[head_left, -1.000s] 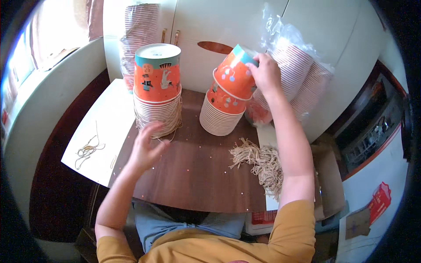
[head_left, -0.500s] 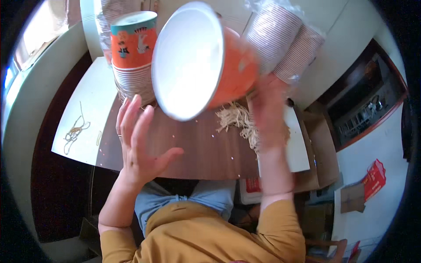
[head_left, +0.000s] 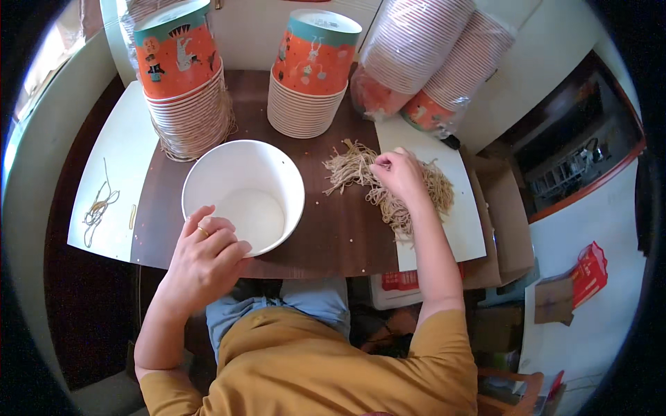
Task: Attaching handles to paper buckets using thin strings.
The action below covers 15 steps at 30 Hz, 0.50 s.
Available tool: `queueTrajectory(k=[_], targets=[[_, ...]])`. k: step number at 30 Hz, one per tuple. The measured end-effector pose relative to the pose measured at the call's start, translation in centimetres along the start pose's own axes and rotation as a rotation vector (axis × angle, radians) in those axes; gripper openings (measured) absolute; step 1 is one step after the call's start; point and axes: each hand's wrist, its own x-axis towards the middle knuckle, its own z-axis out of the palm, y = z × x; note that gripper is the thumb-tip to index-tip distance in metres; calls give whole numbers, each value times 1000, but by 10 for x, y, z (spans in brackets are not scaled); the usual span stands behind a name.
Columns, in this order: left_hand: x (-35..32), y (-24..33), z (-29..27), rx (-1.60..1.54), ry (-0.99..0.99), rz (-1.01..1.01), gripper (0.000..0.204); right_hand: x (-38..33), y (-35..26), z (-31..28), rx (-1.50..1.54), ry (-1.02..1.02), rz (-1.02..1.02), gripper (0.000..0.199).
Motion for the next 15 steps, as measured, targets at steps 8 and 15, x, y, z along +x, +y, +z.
queueTrajectory(k=[8,15], targets=[[3,-1,-14,-127,177,-111,28,44,1,-15,798,-199,200,13],[50,6,-2,-112,489,-106,32,9,-119,-49,1649,-209,97,8]])
